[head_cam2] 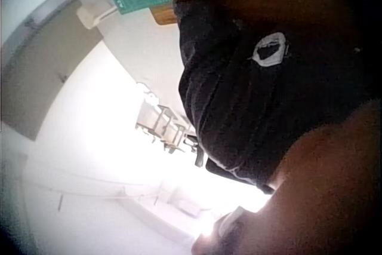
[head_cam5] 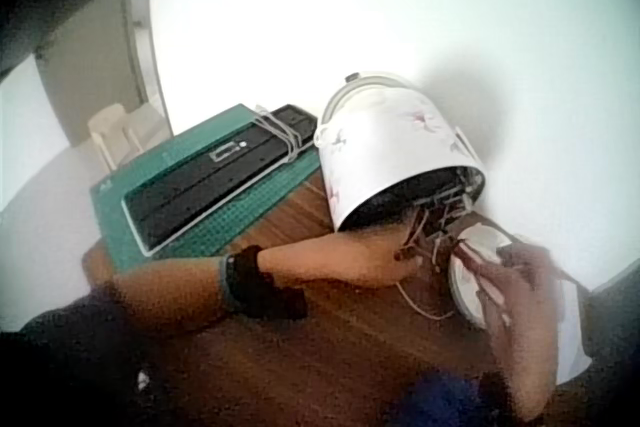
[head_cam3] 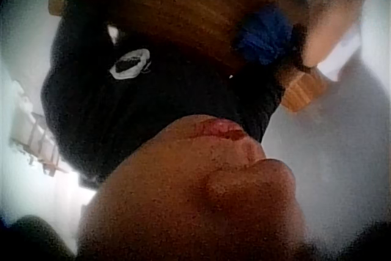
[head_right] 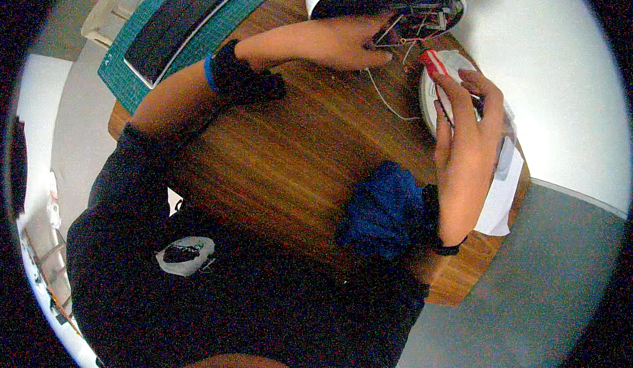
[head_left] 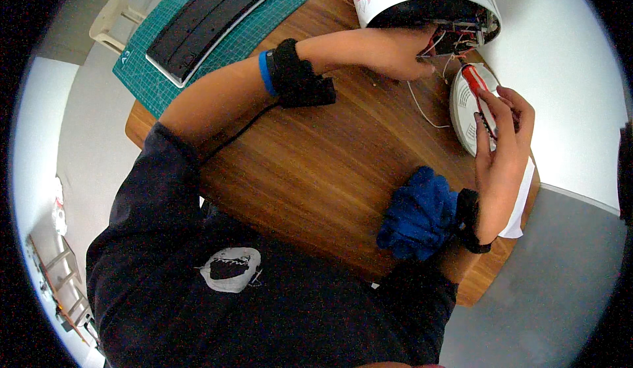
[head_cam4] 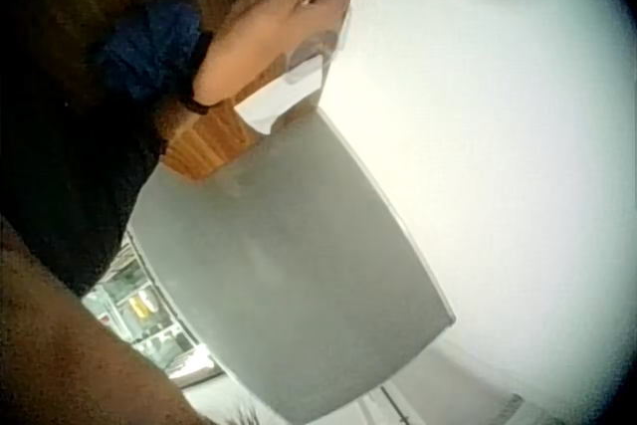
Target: The person cleans a white plastic lamp base with a blue cloth, then uses a screwdriver to adjust internal wiring and components inside the lamp housing. The person manipulates wires and screws within the lamp's interior while the housing remains open on the table.
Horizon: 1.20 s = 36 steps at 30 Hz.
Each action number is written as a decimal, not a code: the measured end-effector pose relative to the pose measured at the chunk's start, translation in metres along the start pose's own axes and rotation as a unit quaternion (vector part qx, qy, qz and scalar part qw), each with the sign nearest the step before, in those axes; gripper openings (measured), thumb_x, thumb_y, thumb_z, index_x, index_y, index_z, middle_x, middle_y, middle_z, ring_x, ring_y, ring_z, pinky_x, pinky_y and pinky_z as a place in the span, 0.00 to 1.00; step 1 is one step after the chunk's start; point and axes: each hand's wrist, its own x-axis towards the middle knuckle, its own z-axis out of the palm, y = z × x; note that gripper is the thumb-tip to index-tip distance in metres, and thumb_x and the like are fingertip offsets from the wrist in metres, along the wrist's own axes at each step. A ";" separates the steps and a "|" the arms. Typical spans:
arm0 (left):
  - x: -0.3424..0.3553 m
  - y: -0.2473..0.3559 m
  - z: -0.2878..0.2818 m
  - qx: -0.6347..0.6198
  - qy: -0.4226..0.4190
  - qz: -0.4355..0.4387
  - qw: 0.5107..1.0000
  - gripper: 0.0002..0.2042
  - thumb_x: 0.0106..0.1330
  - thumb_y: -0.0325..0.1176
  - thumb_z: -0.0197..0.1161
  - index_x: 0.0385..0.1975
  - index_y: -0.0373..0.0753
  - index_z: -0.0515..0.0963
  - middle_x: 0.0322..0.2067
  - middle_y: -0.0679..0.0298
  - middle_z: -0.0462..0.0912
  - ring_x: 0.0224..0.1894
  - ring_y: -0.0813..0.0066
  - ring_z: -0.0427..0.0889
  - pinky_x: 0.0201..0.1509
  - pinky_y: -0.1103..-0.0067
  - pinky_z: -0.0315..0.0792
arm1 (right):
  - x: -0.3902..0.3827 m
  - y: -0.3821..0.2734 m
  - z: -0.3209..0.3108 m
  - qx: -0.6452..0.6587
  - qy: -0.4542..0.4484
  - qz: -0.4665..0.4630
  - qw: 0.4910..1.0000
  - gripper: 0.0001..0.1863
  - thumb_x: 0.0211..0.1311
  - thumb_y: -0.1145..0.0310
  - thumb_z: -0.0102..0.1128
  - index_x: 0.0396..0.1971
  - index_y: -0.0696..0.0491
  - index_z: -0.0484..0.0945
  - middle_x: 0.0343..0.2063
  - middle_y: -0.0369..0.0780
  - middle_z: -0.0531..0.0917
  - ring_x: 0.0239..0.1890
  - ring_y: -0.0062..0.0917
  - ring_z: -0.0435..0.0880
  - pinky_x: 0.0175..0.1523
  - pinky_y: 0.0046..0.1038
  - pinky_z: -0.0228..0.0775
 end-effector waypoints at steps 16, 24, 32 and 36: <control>-0.001 0.007 0.002 -0.008 0.033 -0.017 0.999 0.33 0.74 0.49 0.63 0.70 0.33 0.65 0.50 0.40 0.85 0.53 0.46 0.87 0.59 0.60 0.80 | 0.001 -0.007 -0.010 0.053 -0.053 0.091 0.993 0.21 0.58 0.86 0.59 0.49 0.49 0.86 0.60 0.46 0.77 0.52 0.40 0.82 0.54 0.36 0.79; -0.007 0.010 -0.001 0.080 0.074 -0.009 0.994 0.31 0.75 0.51 0.61 0.66 0.32 0.66 0.48 0.37 0.85 0.50 0.36 0.86 0.56 0.55 0.81 | 0.000 -0.013 -0.008 0.040 -0.113 0.030 0.992 0.17 0.54 0.89 0.60 0.41 0.53 0.83 0.65 0.46 0.77 0.51 0.43 0.85 0.54 0.39 0.79; -0.008 0.014 0.005 0.080 0.075 -0.038 0.993 0.31 0.76 0.51 0.59 0.64 0.29 0.67 0.50 0.34 0.84 0.53 0.33 0.84 0.59 0.53 0.79 | -0.002 -0.012 -0.006 0.074 -0.098 0.011 0.992 0.08 0.68 0.76 0.65 0.44 0.54 0.87 0.63 0.44 0.77 0.53 0.43 0.82 0.56 0.39 0.77; -0.009 0.013 -0.003 0.091 0.094 -0.011 0.991 0.29 0.75 0.50 0.59 0.62 0.29 0.70 0.49 0.34 0.84 0.52 0.32 0.84 0.59 0.52 0.79 | -0.001 -0.011 -0.005 0.063 -0.093 0.017 0.994 0.07 0.70 0.72 0.65 0.44 0.54 0.88 0.62 0.43 0.78 0.54 0.44 0.81 0.59 0.40 0.75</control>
